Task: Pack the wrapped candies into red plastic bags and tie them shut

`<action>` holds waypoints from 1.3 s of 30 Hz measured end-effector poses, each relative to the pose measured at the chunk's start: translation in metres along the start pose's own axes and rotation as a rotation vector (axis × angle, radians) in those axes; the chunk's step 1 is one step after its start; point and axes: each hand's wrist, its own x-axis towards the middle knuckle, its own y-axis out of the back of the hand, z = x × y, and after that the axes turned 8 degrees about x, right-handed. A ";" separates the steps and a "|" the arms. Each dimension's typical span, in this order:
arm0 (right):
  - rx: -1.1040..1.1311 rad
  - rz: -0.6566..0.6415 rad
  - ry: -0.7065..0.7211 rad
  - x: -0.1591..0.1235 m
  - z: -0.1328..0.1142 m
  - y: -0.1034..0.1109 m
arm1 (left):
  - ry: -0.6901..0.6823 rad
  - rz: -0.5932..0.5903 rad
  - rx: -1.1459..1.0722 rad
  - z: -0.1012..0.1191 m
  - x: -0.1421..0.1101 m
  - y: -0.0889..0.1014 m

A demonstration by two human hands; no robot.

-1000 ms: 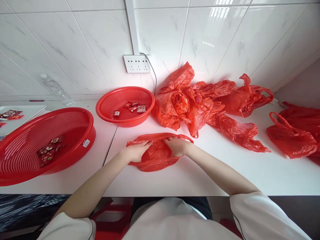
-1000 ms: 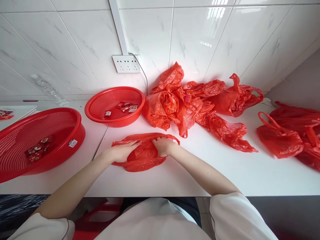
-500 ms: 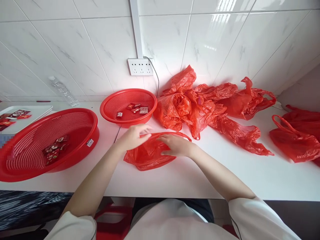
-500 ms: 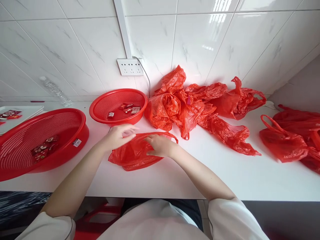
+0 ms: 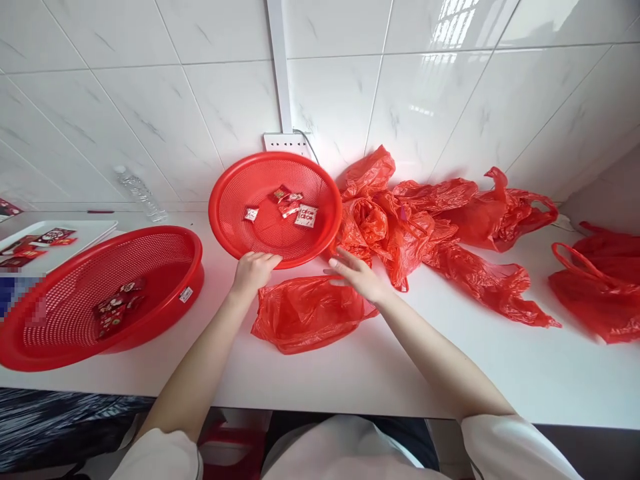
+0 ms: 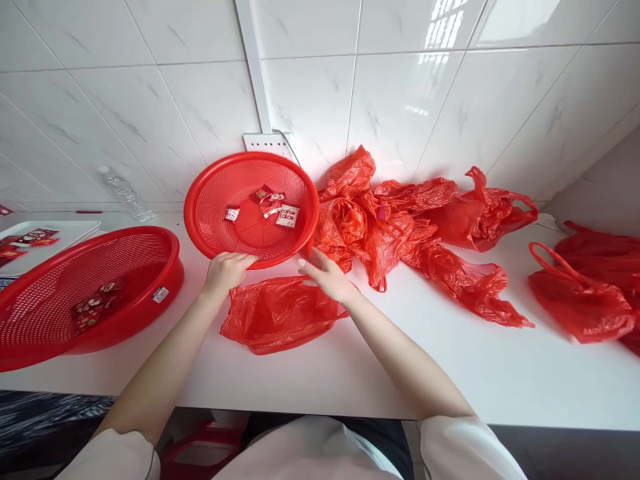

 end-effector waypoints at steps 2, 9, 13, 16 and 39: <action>0.193 0.078 0.010 0.008 -0.005 0.001 | -0.038 0.049 -0.031 0.002 -0.003 0.005; 0.318 0.352 0.062 0.015 -0.016 0.024 | -0.192 0.301 -0.112 0.017 -0.015 0.043; 0.232 0.375 0.043 0.005 -0.022 0.046 | 0.170 0.342 -0.193 0.034 -0.049 0.083; 0.160 0.405 0.051 -0.005 -0.027 0.059 | 0.460 0.192 -0.266 0.048 -0.085 0.096; -0.393 0.503 0.551 -0.013 0.008 0.069 | 0.953 -0.141 -1.481 0.022 -0.016 -0.052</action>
